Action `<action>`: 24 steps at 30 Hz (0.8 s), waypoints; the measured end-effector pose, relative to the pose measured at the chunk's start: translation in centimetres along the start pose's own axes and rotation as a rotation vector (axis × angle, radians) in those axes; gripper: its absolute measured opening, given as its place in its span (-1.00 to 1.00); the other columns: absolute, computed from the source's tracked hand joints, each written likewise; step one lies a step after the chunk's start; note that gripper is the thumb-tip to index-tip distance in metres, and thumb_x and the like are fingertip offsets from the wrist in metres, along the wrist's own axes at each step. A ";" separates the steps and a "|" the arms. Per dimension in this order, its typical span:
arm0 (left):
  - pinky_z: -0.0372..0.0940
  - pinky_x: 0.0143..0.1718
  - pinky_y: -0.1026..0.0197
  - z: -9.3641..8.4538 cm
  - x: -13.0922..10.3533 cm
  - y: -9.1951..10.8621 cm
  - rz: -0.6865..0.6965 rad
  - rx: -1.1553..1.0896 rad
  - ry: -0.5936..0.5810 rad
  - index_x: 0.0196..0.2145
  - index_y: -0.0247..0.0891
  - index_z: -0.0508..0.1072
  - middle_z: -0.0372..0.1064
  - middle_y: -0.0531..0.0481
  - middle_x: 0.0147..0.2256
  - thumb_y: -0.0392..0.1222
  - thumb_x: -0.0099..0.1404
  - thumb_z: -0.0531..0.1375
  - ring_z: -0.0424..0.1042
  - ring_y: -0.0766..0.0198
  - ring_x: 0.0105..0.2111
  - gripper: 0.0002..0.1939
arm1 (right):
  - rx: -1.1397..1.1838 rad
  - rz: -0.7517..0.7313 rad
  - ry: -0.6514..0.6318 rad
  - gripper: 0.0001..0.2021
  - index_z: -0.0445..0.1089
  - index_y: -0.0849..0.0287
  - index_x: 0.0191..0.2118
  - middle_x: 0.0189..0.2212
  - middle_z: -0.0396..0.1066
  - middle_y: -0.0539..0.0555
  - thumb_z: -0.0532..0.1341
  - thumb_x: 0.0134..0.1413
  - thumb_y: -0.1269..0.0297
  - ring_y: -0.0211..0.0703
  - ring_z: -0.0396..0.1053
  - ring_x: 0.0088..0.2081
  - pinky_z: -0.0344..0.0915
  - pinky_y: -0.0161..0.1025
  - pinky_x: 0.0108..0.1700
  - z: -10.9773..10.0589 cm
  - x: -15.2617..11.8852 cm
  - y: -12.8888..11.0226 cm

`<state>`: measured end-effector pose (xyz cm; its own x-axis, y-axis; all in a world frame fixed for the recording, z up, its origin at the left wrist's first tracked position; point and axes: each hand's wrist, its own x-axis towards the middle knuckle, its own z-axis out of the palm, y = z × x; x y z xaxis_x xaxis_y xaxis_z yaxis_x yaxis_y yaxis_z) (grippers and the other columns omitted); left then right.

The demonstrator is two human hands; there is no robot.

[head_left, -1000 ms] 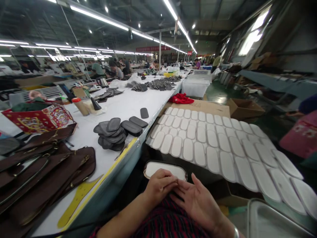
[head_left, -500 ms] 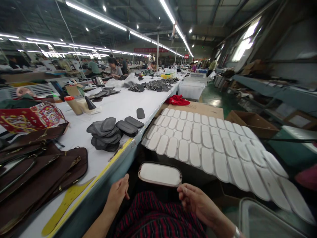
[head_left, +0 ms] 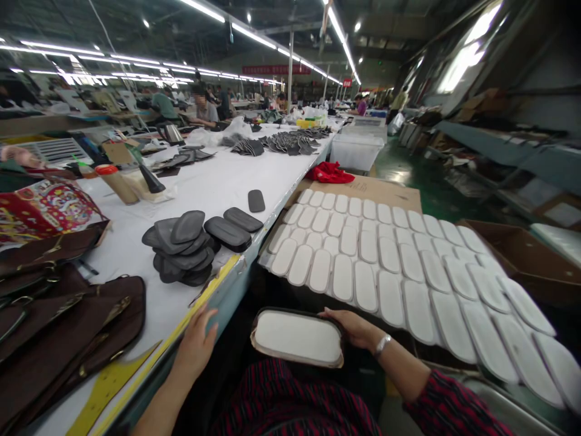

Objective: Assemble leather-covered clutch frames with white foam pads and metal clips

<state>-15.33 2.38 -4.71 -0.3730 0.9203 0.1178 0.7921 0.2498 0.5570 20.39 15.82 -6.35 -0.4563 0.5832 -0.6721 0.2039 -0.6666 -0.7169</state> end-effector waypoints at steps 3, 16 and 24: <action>-0.05 0.18 0.03 1.5 2.2 7.9 0.343 -0.009 -0.151 0.20 -0.27 -0.04 -0.08 -0.14 0.22 -0.10 0.26 -0.02 -0.05 0.16 0.20 -0.42 | 0.037 0.122 -0.136 -0.60 0.40 0.25 -0.33 -0.55 0.39 0.02 0.20 -0.06 -0.06 -0.27 0.30 -0.53 0.22 -0.32 -0.48 0.3 1.1 -0.6; 0.28 -0.15 0.15 7.7 3.7 17.3 0.783 0.167 -0.814 -0.09 -0.21 0.39 0.42 -0.06 -0.11 -0.11 0.18 0.14 0.41 0.12 -0.15 -0.67 | -0.237 -0.036 -0.423 -0.57 0.43 0.23 -0.19 -0.20 0.43 0.05 0.17 -0.02 -0.05 -0.19 0.30 -0.16 0.13 -0.22 0.01 -1.2 0.1 -1.8; 0.20 -0.01 0.04 7.0 2.0 15.0 0.898 0.248 -0.631 0.08 -0.31 0.21 0.24 -0.17 0.06 -0.04 0.25 0.07 0.28 0.09 0.01 -0.51 | -0.580 -0.078 -0.469 -0.50 0.43 0.18 -0.14 -0.09 0.39 0.06 0.09 0.01 -0.14 -0.11 0.27 -0.04 0.10 -0.19 0.08 -0.3 0.5 -4.0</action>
<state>-0.77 10.12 -1.90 0.6367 0.7667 -0.0818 0.7508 -0.5922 0.2926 19.67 18.90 -3.86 -0.7828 0.2735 -0.5590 0.5207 -0.2042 -0.8290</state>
